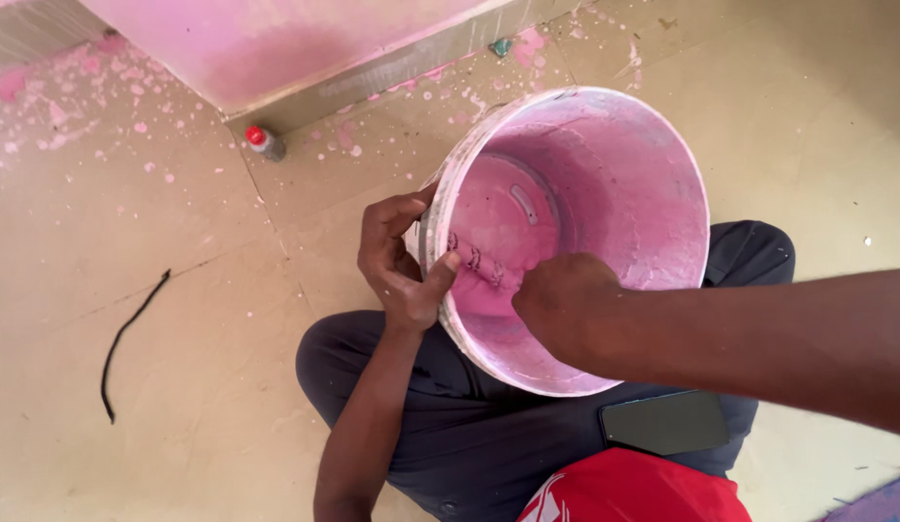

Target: The person sits on the floor and uses a paint roller to apply pink paint to a wall. They repeatedly dip the roller into a bucket of paint and roll it onto the wall surface, covering a section near the baseboard.

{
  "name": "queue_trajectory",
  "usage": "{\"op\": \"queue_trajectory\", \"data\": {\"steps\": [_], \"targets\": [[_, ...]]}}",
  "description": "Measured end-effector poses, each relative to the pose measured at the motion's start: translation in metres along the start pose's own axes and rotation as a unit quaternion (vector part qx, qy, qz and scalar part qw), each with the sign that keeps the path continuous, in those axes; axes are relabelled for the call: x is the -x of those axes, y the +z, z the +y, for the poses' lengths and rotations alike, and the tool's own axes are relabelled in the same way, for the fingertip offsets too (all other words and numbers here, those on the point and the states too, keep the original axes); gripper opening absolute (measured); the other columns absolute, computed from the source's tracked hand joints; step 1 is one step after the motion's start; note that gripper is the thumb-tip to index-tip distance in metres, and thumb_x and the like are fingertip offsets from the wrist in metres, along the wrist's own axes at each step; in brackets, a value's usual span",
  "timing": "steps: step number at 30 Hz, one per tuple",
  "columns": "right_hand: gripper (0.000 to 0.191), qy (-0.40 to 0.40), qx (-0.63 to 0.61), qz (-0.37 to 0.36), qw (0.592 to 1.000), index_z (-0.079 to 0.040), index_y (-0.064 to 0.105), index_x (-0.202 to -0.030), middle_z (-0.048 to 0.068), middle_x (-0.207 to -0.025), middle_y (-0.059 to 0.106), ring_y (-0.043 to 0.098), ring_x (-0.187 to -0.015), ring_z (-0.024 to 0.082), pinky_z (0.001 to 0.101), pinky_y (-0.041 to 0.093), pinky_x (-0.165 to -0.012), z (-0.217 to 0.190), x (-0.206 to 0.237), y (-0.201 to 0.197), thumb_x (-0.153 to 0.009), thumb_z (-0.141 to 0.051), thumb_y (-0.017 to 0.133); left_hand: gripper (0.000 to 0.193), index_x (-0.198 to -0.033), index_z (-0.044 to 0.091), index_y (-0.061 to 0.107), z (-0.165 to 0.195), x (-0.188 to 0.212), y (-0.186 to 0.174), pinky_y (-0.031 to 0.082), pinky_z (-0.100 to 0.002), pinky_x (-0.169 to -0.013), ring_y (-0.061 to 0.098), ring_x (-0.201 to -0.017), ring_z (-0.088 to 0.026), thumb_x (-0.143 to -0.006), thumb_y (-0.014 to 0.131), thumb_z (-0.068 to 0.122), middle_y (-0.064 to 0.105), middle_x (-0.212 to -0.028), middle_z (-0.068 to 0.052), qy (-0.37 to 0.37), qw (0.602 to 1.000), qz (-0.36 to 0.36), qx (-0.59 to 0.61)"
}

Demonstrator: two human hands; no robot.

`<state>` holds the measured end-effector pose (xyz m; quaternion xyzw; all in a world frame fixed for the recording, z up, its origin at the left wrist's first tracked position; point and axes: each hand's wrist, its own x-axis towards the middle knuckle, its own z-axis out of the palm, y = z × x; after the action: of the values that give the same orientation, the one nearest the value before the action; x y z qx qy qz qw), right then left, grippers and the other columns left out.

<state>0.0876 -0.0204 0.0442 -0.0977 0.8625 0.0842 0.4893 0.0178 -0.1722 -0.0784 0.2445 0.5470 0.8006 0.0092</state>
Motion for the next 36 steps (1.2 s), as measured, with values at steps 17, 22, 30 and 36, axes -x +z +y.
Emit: {"op": "queue_trajectory", "data": {"steps": [17,22,30,36], "targets": [[0.044,0.110,-0.040,0.228,0.967,-0.019,0.056,-0.125,0.010,-0.085,0.072,0.071,-0.074,0.035,0.0513,0.058,-0.063,0.083,0.105,0.056,-0.091,-0.046,0.056,0.070,-0.142,0.004,0.046,-0.017,-0.034,-0.025,0.054,-0.038,-0.099,0.071,-0.109,-0.025,-0.079,0.073,0.018,0.073,-0.121,-0.020,-0.063,0.996,0.058,-0.031],[0.046,0.208,-0.065,0.259,0.941,-0.027,0.056,-0.132,0.001,-0.096,0.073,0.073,-0.075,0.030,0.0450,0.060,-0.064,0.091,0.134,0.090,-0.095,-0.055,0.052,0.068,-0.143,0.005,0.045,-0.028,-0.041,-0.030,0.055,-0.035,-0.094,0.072,-0.104,-0.025,-0.081,0.072,0.016,0.074,-0.117,-0.021,-0.057,0.997,0.047,-0.021],[0.060,0.238,-0.185,0.332,0.894,-0.033,0.054,-0.141,0.004,-0.100,0.076,0.075,-0.076,0.034,0.0463,0.062,-0.063,0.087,0.115,0.140,-0.086,-0.055,0.060,0.066,-0.143,0.005,0.044,-0.036,-0.043,-0.040,0.057,-0.036,-0.090,0.072,-0.103,-0.026,-0.083,0.070,0.015,0.073,-0.117,-0.025,-0.080,0.995,0.063,0.013],[0.061,0.219,-0.219,0.380,0.872,-0.031,0.055,-0.142,0.007,-0.103,0.077,0.075,-0.082,0.034,0.0473,0.062,-0.067,0.099,0.089,0.182,-0.086,-0.053,0.062,0.066,-0.146,0.007,0.044,-0.048,-0.044,-0.048,0.056,-0.036,-0.091,0.070,-0.105,-0.026,-0.084,0.068,0.012,0.072,-0.118,-0.025,-0.088,0.994,0.066,0.008]]}}
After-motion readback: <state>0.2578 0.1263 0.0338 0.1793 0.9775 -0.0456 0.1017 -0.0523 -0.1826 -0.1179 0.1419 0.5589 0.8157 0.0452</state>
